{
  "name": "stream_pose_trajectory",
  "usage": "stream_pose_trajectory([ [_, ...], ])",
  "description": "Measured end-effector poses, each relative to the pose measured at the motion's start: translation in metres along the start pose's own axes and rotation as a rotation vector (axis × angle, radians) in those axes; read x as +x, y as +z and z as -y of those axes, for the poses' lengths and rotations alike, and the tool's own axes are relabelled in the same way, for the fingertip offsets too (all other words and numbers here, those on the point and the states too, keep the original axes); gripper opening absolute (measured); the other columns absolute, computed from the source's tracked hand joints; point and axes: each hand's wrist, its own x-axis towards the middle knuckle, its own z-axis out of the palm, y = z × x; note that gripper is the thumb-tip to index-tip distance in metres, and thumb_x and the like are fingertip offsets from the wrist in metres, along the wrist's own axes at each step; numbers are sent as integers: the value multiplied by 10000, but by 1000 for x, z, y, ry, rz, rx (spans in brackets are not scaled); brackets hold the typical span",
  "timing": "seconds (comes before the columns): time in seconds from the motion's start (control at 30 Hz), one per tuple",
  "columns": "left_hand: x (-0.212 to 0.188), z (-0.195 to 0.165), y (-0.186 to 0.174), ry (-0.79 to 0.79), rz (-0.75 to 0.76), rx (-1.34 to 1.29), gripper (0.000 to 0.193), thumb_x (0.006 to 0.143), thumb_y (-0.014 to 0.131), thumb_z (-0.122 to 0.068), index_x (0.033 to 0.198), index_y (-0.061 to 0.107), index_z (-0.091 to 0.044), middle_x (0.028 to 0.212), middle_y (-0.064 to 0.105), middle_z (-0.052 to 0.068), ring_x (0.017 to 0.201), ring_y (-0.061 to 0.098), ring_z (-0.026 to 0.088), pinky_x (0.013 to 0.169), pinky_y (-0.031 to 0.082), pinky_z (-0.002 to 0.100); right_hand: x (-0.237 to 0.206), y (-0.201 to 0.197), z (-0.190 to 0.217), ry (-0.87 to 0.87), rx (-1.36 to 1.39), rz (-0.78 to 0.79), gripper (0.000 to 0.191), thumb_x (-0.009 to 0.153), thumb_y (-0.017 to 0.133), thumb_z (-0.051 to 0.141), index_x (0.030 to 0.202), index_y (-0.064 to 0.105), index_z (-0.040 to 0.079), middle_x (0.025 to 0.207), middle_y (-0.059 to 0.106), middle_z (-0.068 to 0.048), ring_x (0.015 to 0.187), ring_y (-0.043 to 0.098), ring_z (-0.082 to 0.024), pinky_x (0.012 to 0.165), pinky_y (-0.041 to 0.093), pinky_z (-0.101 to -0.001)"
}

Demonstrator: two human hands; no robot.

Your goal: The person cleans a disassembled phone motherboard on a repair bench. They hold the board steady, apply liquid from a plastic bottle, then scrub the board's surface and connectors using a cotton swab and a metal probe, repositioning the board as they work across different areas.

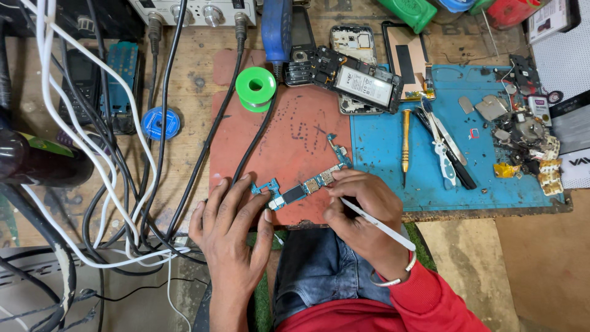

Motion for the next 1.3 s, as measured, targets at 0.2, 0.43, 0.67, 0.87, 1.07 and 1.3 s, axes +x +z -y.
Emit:
stream_pose_trajectory([
  [0.2, 1, 1, 0, -1, -3, -1, 255, 912, 693, -222, 1160, 751, -202, 1407, 639, 16, 1405, 498, 274, 1191, 217, 466, 3, -12, -1, 98, 116, 18, 149, 1055, 573, 71, 1137, 664, -14, 1145, 696, -158, 1038, 715, -276, 900, 566, -351],
  [0.43, -2, -2, -4, -77, 37, -121, 341, 958, 655, -301, 1259, 717, -154, 1411, 649, 21, 1438, 488, 285, 1199, 191, 457, 7, -9, 20, 65, 156, 262, 191, 1000, 685, 197, 1062, 701, 16, 930, 712, -98, 810, 717, -227, 719, 564, -332],
  [0.67, -5, -3, -5, -48, 40, -112, 350, 966, 650, -345, 1252, 723, -155, 1422, 647, 25, 1447, 469, 285, 1200, 187, 451, 49, 3, 15, -19, -145, 278, 277, 1029, 617, 118, 1249, 648, -48, 951, 620, -195, 790, 647, -357, 648, 498, -443],
  [0.87, -5, -3, -6, -29, 33, -103, 348, 957, 655, -349, 1242, 729, -163, 1421, 643, 24, 1441, 467, 286, 1193, 191, 454, 113, 47, -5, -167, -492, 356, 242, 969, 620, 79, 1180, 659, -32, 978, 615, -198, 844, 680, -371, 705, 536, -485],
  [1.07, -6, -2, -7, -18, 46, -104, 341, 950, 656, -353, 1230, 741, -178, 1415, 643, 19, 1439, 464, 287, 1186, 184, 466, 118, 53, -21, -163, -410, 392, 338, 919, 677, 205, 1141, 641, -48, 962, 602, -220, 828, 669, -398, 697, 528, -500],
  [1.3, -6, -3, -5, -26, 41, -109, 338, 939, 664, -357, 1215, 745, -181, 1415, 646, 11, 1440, 467, 281, 1188, 183, 460, 186, -35, -54, -310, -455, 106, 470, 1016, 749, 347, 1196, 612, -65, 986, 666, -217, 850, 671, -392, 680, 515, -490],
])
